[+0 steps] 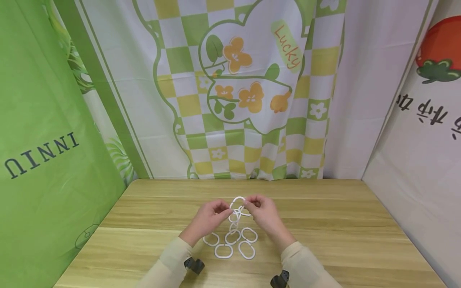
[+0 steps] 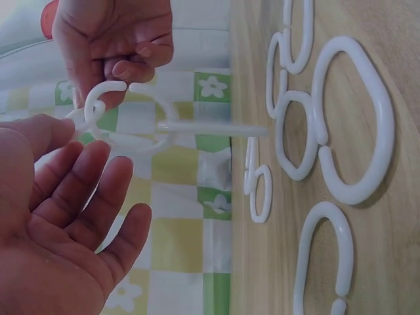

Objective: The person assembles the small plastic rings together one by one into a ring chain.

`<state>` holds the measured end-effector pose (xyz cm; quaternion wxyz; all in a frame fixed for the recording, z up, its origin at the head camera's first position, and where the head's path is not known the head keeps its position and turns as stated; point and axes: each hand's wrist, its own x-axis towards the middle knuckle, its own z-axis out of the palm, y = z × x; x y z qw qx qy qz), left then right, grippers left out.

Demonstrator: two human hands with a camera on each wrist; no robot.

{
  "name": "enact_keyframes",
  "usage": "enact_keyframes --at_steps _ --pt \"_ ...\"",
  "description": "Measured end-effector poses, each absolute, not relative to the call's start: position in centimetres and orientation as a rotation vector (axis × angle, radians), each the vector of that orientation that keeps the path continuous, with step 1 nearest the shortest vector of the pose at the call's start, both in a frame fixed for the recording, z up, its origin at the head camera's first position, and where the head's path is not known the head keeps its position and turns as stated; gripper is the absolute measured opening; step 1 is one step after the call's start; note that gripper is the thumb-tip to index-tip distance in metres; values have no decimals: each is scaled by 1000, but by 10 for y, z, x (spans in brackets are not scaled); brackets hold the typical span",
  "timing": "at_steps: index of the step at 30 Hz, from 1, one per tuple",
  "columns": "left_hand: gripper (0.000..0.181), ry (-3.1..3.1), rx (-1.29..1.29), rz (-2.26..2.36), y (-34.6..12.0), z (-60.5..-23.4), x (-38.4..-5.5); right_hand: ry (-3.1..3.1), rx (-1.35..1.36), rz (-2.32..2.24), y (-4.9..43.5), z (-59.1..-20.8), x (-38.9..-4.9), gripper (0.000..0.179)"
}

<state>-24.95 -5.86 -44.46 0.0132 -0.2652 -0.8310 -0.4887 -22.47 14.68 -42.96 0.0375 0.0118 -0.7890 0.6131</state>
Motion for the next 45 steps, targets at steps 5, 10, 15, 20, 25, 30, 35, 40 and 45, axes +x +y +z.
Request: enact_keyframes --at_steps 5,10,15,20,25,30,35,40,45 --pt "12 -2571 -747 -1532 -63 -441 -249 -2455 109 1908 147 -434 -225 13" --pt "10 -2539 -721 -1533 -71 -441 -251 -2556 212 1818 150 -439 -224 12" --pt "10 -2498 -737 -1561 -77 -439 -253 -2689 359 1636 158 -450 -226 9" --pt "12 -2486 -796 -1595 -81 -438 -253 -2775 513 1485 163 -465 -235 6" --pt "14 -2464 -832 -1639 -84 -438 -252 -2791 665 1383 164 -474 -239 3" --pt "12 -2463 -826 -1634 -85 -437 -251 -2863 636 1355 161 -476 -240 8" --pt "7 -2486 -787 -1616 -83 -431 -246 -2902 635 1308 160 -477 -240 12" --pt "7 -2471 -816 -1615 -82 -413 -232 -2917 634 1263 160 -480 -244 14" --pt "7 -2440 -855 -1616 -83 -407 -225 -2949 632 1206 160 -483 -246 15"
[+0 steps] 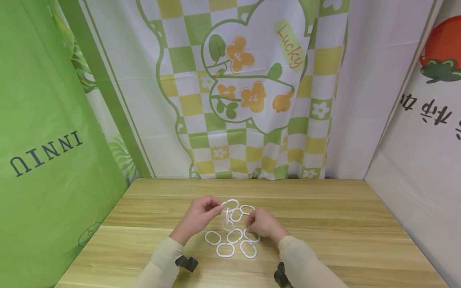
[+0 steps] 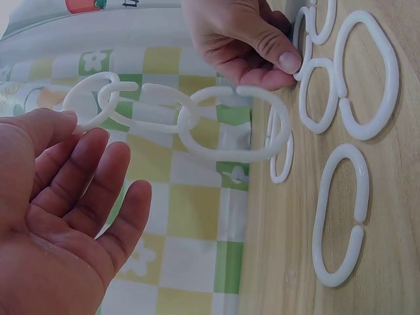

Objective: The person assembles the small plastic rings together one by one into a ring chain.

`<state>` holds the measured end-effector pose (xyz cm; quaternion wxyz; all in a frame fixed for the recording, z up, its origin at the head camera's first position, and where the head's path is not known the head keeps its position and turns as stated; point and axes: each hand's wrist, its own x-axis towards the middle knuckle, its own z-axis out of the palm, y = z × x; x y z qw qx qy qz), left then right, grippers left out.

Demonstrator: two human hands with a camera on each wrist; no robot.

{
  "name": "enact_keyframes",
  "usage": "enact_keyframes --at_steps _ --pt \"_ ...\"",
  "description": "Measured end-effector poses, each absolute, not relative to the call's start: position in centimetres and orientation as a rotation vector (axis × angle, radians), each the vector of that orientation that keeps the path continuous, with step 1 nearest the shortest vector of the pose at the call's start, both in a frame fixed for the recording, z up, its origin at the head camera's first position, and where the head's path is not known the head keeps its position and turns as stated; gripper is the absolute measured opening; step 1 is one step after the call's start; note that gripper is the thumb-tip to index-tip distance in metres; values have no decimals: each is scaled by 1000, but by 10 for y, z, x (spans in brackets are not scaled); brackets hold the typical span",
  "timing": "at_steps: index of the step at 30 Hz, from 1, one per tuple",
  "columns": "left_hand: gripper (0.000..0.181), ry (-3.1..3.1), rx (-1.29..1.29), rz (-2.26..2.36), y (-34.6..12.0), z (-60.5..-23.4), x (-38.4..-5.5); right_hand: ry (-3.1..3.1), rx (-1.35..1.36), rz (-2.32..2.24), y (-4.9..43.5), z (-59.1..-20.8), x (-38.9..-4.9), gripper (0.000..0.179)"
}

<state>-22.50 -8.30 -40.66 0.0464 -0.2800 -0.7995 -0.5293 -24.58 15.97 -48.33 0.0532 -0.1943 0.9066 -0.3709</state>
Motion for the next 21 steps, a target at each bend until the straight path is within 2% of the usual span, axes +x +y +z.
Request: enact_keyframes --at_steps 13,21 --pt "9 -2474 -835 -1624 -84 -405 -223 2813 -634 -924 155 -479 -241 16" --pt "8 -2463 -853 -1624 -84 -406 -221 2849 -526 -834 151 -476 -238 18"
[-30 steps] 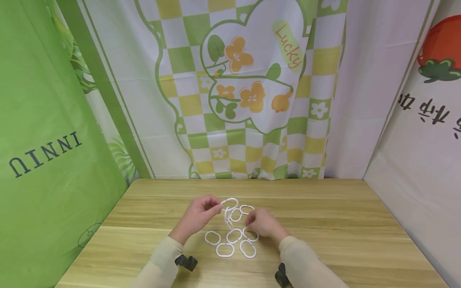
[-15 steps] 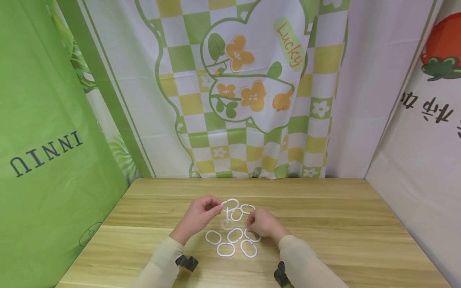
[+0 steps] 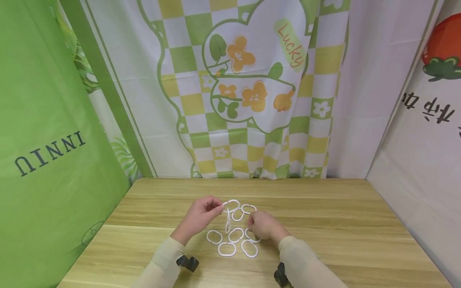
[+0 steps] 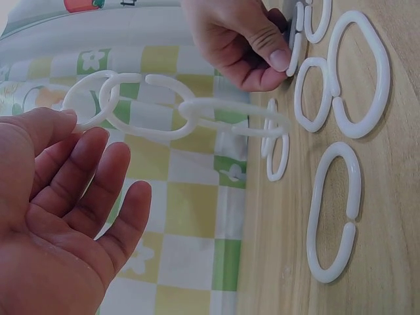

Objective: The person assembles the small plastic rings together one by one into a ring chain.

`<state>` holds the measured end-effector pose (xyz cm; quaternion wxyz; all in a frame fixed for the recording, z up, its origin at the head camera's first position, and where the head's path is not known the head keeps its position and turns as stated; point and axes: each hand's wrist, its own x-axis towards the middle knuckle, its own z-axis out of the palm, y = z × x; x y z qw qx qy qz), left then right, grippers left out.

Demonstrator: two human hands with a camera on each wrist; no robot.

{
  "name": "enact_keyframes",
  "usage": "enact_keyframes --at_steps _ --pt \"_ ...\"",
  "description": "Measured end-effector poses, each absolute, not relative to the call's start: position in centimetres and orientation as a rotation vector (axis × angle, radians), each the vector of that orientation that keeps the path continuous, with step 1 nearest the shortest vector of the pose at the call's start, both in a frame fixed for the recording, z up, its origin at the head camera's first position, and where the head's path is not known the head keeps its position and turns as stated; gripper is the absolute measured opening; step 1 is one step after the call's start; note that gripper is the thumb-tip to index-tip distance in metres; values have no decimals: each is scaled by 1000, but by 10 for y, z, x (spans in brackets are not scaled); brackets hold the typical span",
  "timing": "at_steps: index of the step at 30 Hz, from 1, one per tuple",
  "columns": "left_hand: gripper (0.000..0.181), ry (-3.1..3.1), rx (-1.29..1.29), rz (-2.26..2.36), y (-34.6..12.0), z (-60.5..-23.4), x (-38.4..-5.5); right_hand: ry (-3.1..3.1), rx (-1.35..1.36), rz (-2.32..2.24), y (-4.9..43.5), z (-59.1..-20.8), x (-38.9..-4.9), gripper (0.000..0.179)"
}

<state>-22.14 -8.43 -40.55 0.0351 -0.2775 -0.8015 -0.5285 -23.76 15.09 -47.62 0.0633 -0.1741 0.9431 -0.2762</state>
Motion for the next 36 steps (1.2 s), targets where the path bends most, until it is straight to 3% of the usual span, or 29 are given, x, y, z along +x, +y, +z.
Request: enact_keyframes --at_steps 12,16,27,36 --pt "7 -2484 -837 -1605 -80 -411 -224 2750 -349 -1202 162 -478 -236 8" --pt "8 -2498 -835 -1589 -81 -429 -235 2696 -395 -1408 168 -478 -236 2" --pt "11 -2486 -873 -1561 -80 -446 -245 2547 -225 -1727 177 -444 -232 19" --pt "10 -2545 -928 -1509 -70 -442 -238 2602 -186 -1722 170 -420 -227 19"
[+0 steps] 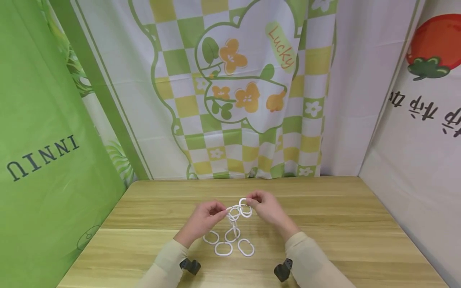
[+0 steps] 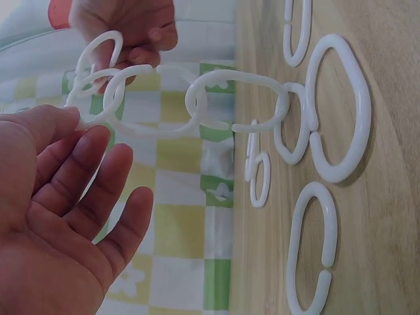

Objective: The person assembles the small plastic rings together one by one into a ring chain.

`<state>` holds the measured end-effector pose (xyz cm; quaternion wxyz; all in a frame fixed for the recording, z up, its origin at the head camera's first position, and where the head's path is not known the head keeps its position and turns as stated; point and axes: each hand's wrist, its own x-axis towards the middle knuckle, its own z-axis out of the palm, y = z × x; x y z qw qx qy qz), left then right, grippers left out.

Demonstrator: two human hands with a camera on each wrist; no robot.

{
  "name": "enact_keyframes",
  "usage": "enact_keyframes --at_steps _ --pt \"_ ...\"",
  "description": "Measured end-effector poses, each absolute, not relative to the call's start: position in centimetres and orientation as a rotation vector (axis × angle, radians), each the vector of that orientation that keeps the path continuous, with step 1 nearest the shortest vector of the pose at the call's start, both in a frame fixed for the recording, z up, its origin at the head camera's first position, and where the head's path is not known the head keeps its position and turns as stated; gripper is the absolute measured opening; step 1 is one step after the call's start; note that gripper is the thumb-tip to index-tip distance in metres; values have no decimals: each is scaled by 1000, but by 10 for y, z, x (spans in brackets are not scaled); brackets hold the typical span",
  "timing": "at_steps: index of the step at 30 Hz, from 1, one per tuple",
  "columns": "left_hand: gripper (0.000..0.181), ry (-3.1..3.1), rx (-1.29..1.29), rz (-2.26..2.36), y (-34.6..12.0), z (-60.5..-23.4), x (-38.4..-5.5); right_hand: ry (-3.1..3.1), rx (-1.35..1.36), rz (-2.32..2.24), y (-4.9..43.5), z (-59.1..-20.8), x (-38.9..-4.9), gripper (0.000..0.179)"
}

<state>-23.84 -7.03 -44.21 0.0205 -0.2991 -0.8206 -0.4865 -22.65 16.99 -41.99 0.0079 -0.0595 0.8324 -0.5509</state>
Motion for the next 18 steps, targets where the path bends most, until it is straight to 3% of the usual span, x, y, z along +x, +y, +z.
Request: enact_keyframes --at_steps 18 --pt "10 -2578 -996 -1441 -68 -440 -234 2678 -280 -1709 153 -422 -224 12"
